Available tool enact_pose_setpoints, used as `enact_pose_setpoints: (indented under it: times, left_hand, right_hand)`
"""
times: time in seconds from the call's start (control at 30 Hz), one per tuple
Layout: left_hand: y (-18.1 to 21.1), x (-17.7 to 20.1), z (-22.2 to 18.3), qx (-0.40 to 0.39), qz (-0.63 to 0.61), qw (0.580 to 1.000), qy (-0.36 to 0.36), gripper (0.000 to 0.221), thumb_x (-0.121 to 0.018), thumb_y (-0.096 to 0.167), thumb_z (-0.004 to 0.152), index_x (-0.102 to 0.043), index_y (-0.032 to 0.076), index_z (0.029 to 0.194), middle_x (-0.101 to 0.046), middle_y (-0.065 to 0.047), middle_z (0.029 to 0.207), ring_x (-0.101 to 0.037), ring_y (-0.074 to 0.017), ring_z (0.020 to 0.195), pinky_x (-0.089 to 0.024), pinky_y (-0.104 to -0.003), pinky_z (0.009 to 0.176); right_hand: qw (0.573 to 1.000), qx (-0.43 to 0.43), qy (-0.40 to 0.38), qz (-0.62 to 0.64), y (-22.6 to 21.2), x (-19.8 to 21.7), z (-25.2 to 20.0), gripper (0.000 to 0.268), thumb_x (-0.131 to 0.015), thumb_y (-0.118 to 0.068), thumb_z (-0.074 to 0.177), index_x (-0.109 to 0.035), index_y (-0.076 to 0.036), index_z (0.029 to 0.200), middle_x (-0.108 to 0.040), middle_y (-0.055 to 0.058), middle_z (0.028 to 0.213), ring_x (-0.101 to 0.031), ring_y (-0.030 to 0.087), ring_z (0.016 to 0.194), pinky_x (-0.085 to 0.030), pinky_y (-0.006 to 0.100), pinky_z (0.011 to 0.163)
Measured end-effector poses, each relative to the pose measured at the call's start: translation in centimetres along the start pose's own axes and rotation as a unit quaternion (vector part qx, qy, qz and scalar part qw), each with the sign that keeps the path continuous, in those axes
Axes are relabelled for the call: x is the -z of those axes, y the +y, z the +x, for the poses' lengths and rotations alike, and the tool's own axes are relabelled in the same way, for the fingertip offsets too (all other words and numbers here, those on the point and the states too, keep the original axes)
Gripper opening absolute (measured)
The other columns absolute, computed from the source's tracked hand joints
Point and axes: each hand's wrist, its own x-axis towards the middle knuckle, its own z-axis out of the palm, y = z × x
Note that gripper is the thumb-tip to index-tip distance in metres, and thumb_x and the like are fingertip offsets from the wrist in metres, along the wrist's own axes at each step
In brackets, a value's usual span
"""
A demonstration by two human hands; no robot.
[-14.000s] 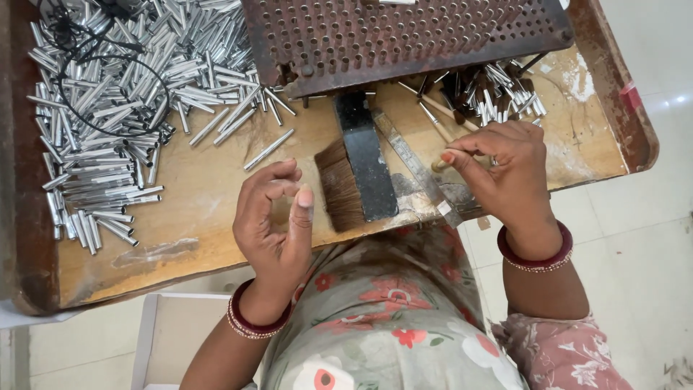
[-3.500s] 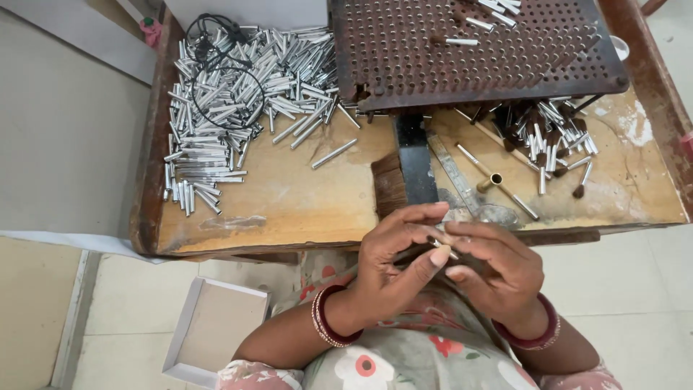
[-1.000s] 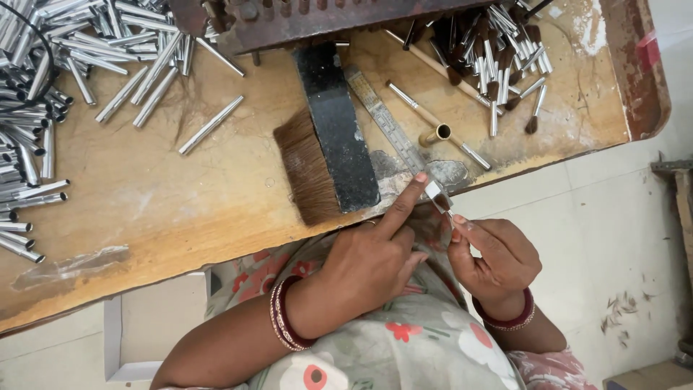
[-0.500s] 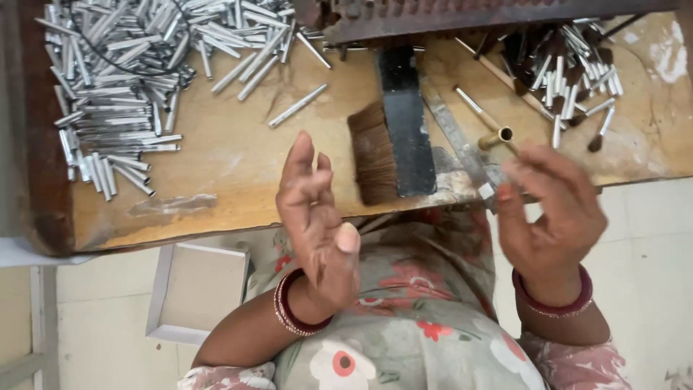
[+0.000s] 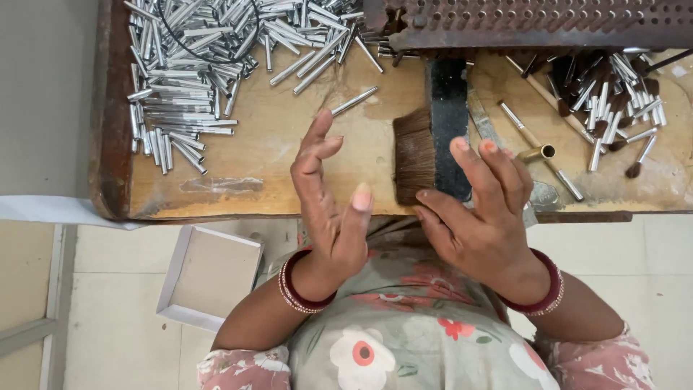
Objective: The worker is assembling cosmetic brushes by inserting the brush head into the metal ferrule and securing it.
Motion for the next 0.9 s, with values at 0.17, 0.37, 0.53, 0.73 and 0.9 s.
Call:
enact_pose_setpoints:
  times: [0.17, 0.37, 0.53, 0.73, 0.9]
  left_hand:
    - [1.3, 0.5, 0.9, -0.011, 0.202, 0.977, -0.071, 0.039, -0.063, 0.017, 0.098, -0.050, 0.008, 0.134, -0.036, -0.019, 0.162, -0.031, -0.0328, 0.157, -0.011, -0.053, 0.130]
    - [1.6, -0.5, 1.9, -0.019, 0.343, 0.924, -0.167, 0.035, -0.072, 0.018, 0.078, -0.065, 0.012, 0.111, -0.036, -0.025, 0.161, -0.026, -0.0448, 0.155, -0.004, -0.069, 0.126]
    - [0.7, -0.7, 1.8, -0.017, 0.372, 0.911, -0.178, 0.023, -0.076, 0.021, 0.080, -0.073, 0.014, 0.102, -0.035, -0.024, 0.163, -0.025, -0.0434, 0.156, -0.003, -0.070, 0.125]
    - [0.7, -0.8, 1.7, -0.031, 0.378, 0.909, -0.174, 0.016, -0.076, 0.020, 0.081, -0.074, 0.014, 0.096, -0.043, -0.019, 0.161, -0.029, -0.0382, 0.156, -0.003, -0.069, 0.126]
    - [3.1, -0.9, 2.5, -0.057, 0.263, 0.952, -0.146, 0.022, -0.071, 0.019, 0.085, -0.068, 0.007, 0.104, -0.050, -0.021, 0.150, -0.044, -0.0406, 0.143, -0.029, -0.057, 0.119]
  right_hand:
    - [0.996, 0.024, -0.032, -0.086, 0.1, -1.2, 0.5, 0.011, -0.080, -0.022, 0.099, -0.079, -0.014, 0.107, -0.045, 0.015, 0.161, -0.026, 0.033, 0.154, -0.017, 0.050, 0.127]
    - [0.990, 0.015, -0.059, -0.126, 0.5, -2.8, 0.0, 0.011, -0.072, -0.019, 0.106, -0.070, -0.010, 0.099, -0.046, 0.013, 0.162, -0.029, 0.029, 0.155, -0.016, 0.051, 0.128]
    - [0.991, -0.001, -0.048, -0.125, 0.6, -3.4, -0.7, 0.013, -0.068, -0.021, 0.108, -0.067, -0.011, 0.100, -0.048, 0.013, 0.159, -0.031, 0.030, 0.152, -0.014, 0.053, 0.127]
    - [0.990, -0.013, -0.039, -0.134, 0.6, -2.1, -0.4, 0.014, -0.065, -0.022, 0.106, -0.068, -0.010, 0.100, -0.051, 0.012, 0.154, -0.035, 0.033, 0.149, -0.009, 0.055, 0.126]
    - [0.992, -0.053, 0.112, -0.038, 0.9, 0.4, -2.1, 0.026, -0.057, -0.027, 0.110, -0.064, -0.003, 0.103, -0.052, 0.016, 0.143, -0.039, 0.036, 0.147, -0.017, 0.059, 0.130]
